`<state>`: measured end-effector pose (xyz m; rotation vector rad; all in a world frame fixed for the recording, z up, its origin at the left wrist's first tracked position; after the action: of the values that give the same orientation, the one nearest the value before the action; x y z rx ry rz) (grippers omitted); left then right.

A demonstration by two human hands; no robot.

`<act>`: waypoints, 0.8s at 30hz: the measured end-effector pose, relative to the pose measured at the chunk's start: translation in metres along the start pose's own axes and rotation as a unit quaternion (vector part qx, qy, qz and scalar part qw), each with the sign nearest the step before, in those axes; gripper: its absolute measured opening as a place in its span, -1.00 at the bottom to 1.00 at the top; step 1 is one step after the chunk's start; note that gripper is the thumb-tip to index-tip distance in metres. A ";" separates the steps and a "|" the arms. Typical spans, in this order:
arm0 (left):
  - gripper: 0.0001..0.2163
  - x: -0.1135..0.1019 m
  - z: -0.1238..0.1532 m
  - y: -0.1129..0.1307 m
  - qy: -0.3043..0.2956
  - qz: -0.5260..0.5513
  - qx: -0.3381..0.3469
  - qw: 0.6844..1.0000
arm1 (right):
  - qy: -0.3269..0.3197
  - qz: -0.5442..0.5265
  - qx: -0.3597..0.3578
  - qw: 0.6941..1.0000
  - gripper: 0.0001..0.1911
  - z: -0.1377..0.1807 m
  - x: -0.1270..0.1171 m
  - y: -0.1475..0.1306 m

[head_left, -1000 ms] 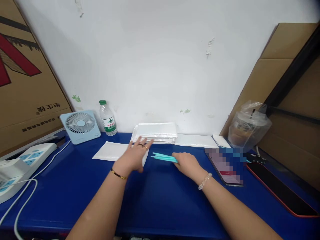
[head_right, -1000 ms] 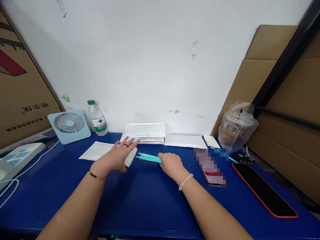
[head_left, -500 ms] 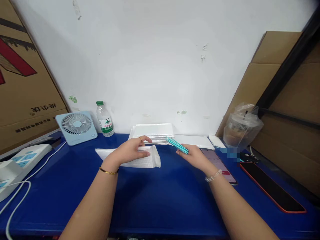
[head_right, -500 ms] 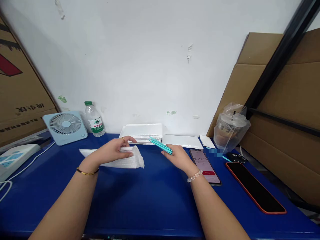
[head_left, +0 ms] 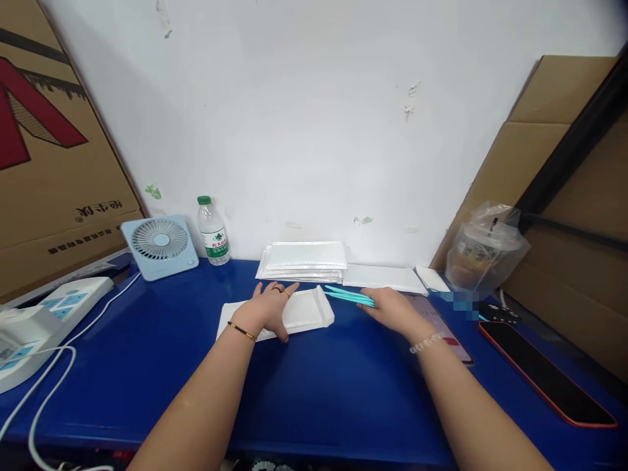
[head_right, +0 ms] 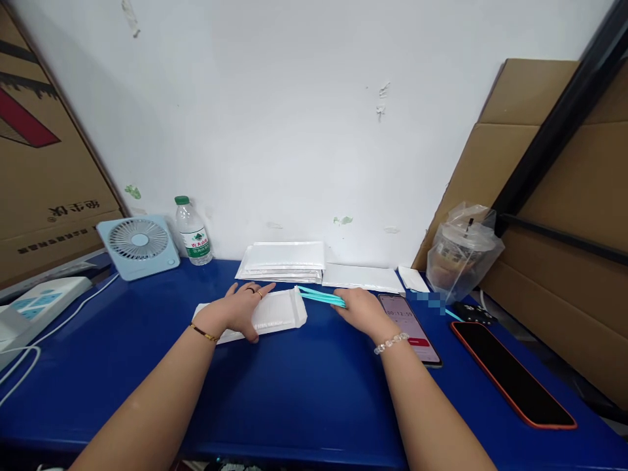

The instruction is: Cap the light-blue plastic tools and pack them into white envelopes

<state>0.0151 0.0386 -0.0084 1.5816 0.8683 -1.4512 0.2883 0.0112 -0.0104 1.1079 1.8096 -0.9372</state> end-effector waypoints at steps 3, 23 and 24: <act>0.06 0.000 -0.002 0.000 0.007 0.012 0.000 1.000 | -0.020 0.044 -0.020 0.999 -0.85 -0.001 0.008 -0.006; -0.33 -0.017 -0.008 0.032 0.153 0.359 0.106 0.915 | 0.052 0.216 -0.201 0.954 -0.91 -0.033 -0.051 -0.065; -0.35 -0.017 -0.008 0.035 0.162 0.386 0.106 0.902 | 0.054 0.228 -0.235 0.944 -0.90 -0.039 -0.060 -0.076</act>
<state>0.0479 0.0308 0.0127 2.0479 0.1789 -0.7331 0.2260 -0.0002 0.0735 1.2012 1.6355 -0.1603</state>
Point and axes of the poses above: each hand's wrist, its own z-axis away from the middle knuckle, its own x-axis out of the palm, y = z × x, the point moved 3 cm from there along -z, towards the middle knuckle, and after that the axes turned 15 degrees about y, right-handed, at the moved point
